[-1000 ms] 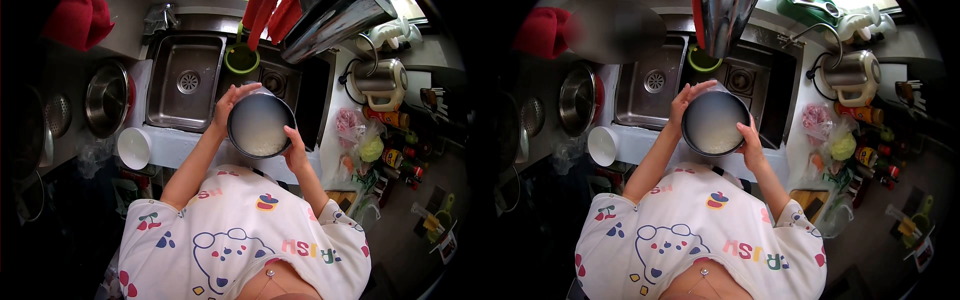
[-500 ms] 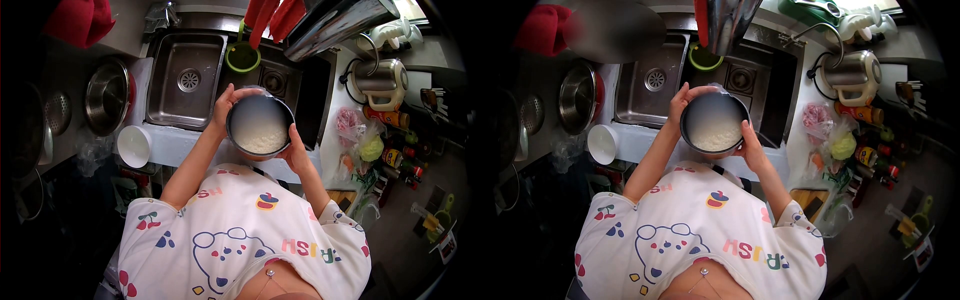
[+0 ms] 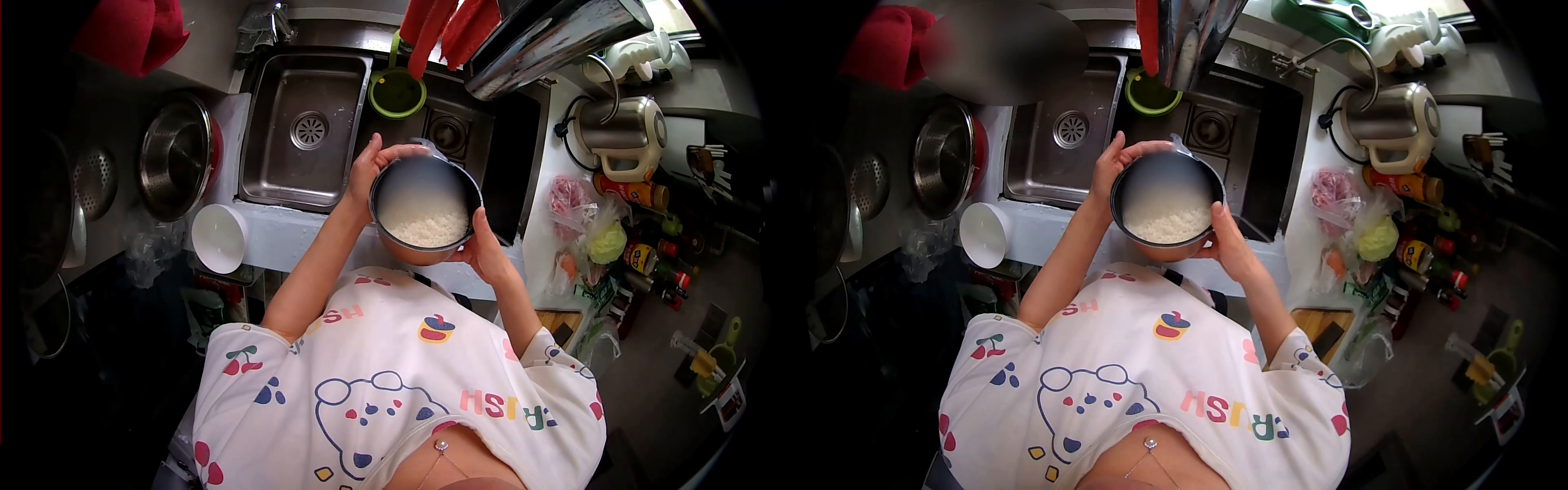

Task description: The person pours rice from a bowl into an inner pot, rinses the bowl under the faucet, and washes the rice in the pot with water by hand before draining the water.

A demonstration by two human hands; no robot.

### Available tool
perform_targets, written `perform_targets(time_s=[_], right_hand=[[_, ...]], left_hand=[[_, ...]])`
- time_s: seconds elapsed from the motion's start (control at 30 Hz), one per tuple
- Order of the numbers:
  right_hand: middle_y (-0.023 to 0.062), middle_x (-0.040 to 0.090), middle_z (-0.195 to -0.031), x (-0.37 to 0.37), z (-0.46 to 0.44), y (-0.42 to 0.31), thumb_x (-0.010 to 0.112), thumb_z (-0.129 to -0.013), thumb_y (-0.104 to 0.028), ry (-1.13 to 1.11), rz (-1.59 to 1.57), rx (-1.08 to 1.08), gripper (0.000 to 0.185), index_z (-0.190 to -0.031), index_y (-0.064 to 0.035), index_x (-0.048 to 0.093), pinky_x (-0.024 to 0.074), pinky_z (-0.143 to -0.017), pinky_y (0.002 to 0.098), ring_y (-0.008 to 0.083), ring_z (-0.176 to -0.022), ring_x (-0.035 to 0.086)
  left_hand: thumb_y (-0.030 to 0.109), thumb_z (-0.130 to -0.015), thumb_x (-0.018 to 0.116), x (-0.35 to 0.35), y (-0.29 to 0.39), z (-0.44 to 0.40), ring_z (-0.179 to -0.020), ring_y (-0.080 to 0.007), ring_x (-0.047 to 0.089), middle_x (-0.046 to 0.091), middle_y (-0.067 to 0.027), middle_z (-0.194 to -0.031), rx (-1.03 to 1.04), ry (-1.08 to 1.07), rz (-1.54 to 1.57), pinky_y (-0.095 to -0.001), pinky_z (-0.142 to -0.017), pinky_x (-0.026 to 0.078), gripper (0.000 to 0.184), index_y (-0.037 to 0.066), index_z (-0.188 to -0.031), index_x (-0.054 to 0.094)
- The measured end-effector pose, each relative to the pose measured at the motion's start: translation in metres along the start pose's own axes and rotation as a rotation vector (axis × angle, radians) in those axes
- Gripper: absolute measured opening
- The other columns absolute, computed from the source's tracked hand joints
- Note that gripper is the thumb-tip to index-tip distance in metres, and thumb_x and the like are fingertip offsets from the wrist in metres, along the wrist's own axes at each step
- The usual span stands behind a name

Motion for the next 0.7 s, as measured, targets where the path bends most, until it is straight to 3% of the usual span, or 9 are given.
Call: perform_targets(time_s=[0.07, 0.17, 0.3, 0.37, 0.57, 0.7], right_hand=[[0.0136, 0.048, -0.124, -0.001, 0.001, 0.000, 0.043, -0.086, -0.074, -0.007, 0.030, -0.017, 0.088, -0.146, -0.0134, 0.020, 0.0569, -0.081, 0.0411, 0.0182, -0.093, 0.058], [0.0169, 0.046, -0.134, 0.005, 0.006, -0.010, 0.051, -0.092, -0.058, -0.024, 0.067, -0.063, 0.079, -0.145, -0.0066, 0.023, 0.0555, -0.087, 0.0464, 0.0285, -0.112, 0.059], [0.0158, 0.044, -0.134, 0.006, 0.006, -0.013, 0.060, -0.090, -0.049, -0.005, 0.164, -0.078, 0.080, -0.144, -0.0069, 0.021, 0.0569, -0.085, 0.0455, 0.0268, -0.109, 0.060], [0.0157, 0.044, -0.134, 0.009, 0.009, -0.018, 0.062, -0.090, -0.045, -0.033, 0.207, -0.101, 0.078, -0.144, -0.0066, 0.021, 0.0572, -0.084, 0.0447, 0.0266, -0.108, 0.060], [0.0156, 0.045, -0.133, 0.012, 0.007, -0.017, 0.059, -0.093, -0.037, 0.016, 0.184, -0.056, 0.069, -0.143, -0.0057, 0.023, 0.0579, -0.083, 0.0422, 0.0267, -0.109, 0.060], [0.0152, 0.047, -0.131, 0.014, 0.008, -0.018, 0.057, -0.094, -0.039, 0.051, 0.235, -0.018, 0.068, -0.142, -0.0049, 0.024, 0.0579, -0.083, 0.0411, 0.0259, -0.107, 0.061]], left_hand=[[0.054, -0.100, 0.019, -0.002, 0.000, -0.001, -0.110, -0.0265, 0.061, 0.063, -0.0185, -0.116, 0.005, -0.049, 0.009, -0.0380, -0.099, 0.046, 0.075, -0.006, -0.123, 0.056], [0.055, -0.100, 0.019, -0.004, 0.001, -0.002, -0.112, -0.0272, 0.060, 0.062, -0.0194, -0.118, -0.005, -0.076, 0.020, -0.0384, -0.101, 0.045, 0.075, -0.007, -0.125, 0.055], [0.057, -0.099, 0.015, -0.003, 0.003, 0.000, -0.106, -0.0279, 0.063, 0.065, -0.0187, -0.113, -0.017, -0.003, 0.021, -0.0391, -0.097, 0.049, 0.079, -0.005, -0.118, 0.060], [0.056, -0.099, 0.017, -0.005, 0.002, 0.000, -0.110, -0.0278, 0.061, 0.063, -0.0194, -0.116, -0.019, -0.038, 0.039, -0.0391, -0.099, 0.047, 0.078, -0.006, -0.123, 0.056], [0.056, -0.099, 0.016, -0.013, 0.002, 0.002, -0.110, -0.0281, 0.061, 0.063, -0.0194, -0.118, -0.034, 0.019, 0.048, -0.0394, -0.100, 0.046, 0.078, -0.006, -0.125, 0.055], [0.056, -0.099, 0.016, -0.011, 0.004, 0.006, -0.110, -0.0285, 0.061, 0.063, -0.0193, -0.117, -0.034, 0.043, 0.029, -0.0397, -0.099, 0.047, 0.078, -0.006, -0.124, 0.055]])
Point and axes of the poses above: each hand's wrist, its own z-axis away from the middle knuckle, its own x-axis out of the palm, y = z × x, the point moved 7 cm from there along -z, towards the middle knuckle
